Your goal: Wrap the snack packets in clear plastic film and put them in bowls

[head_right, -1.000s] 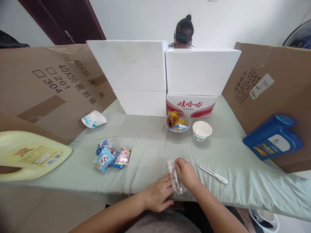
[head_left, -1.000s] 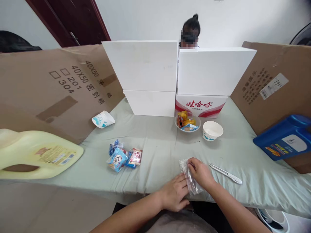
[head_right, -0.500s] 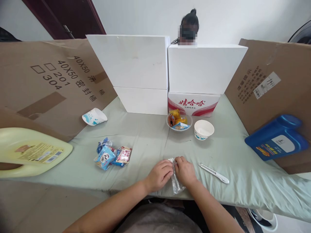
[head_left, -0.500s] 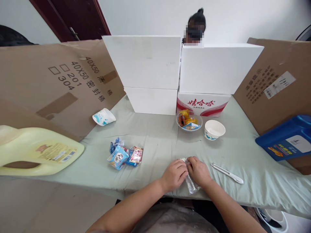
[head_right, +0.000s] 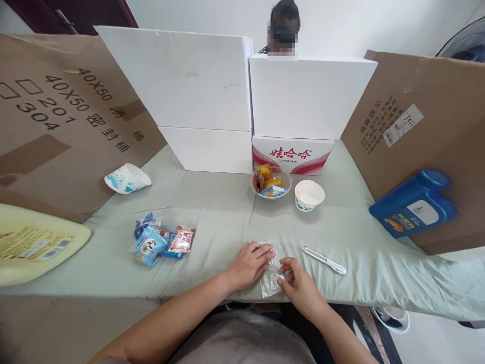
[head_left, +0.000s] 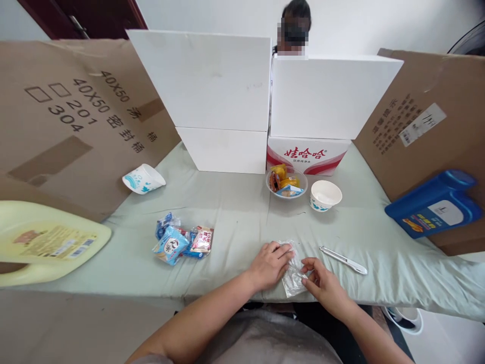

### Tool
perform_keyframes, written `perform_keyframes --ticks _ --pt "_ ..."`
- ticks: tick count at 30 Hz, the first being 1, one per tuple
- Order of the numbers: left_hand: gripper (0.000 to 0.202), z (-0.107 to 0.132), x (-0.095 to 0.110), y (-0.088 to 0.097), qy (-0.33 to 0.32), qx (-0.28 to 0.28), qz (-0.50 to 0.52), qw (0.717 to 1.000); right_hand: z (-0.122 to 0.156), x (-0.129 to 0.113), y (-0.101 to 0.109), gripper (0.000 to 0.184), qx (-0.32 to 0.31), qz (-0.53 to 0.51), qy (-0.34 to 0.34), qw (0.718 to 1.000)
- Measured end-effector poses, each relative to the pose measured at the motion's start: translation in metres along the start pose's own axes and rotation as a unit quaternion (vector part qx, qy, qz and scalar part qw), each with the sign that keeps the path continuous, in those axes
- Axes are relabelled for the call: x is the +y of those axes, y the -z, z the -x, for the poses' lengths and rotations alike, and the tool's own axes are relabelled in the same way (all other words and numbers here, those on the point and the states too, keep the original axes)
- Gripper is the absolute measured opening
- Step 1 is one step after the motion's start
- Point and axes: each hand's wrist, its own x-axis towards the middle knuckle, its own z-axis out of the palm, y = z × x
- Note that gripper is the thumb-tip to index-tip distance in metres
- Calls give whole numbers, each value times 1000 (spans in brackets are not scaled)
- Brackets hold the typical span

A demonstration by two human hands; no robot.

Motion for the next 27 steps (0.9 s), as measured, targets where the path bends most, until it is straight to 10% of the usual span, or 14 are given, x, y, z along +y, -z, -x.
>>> perform_keyframes --ticks 5,12,17,23,27 --pt "43 -4 5 5 9 -38 -24 999 22 -10 -3 30 130 270 162 940" --pt "48 -12 0 9 41 -56 -56 996 36 18 -35 57 90 478 322 812" --pt "43 -15 -16 11 191 66 -104 974 43 32 -41 58 97 493 305 809" --pt "19 -5 4 6 -35 38 10 999 36 8 -31 39 100 371 276 881" --pt "24 -1 9 0 -45 19 62 997 29 -10 -20 29 67 315 301 898"
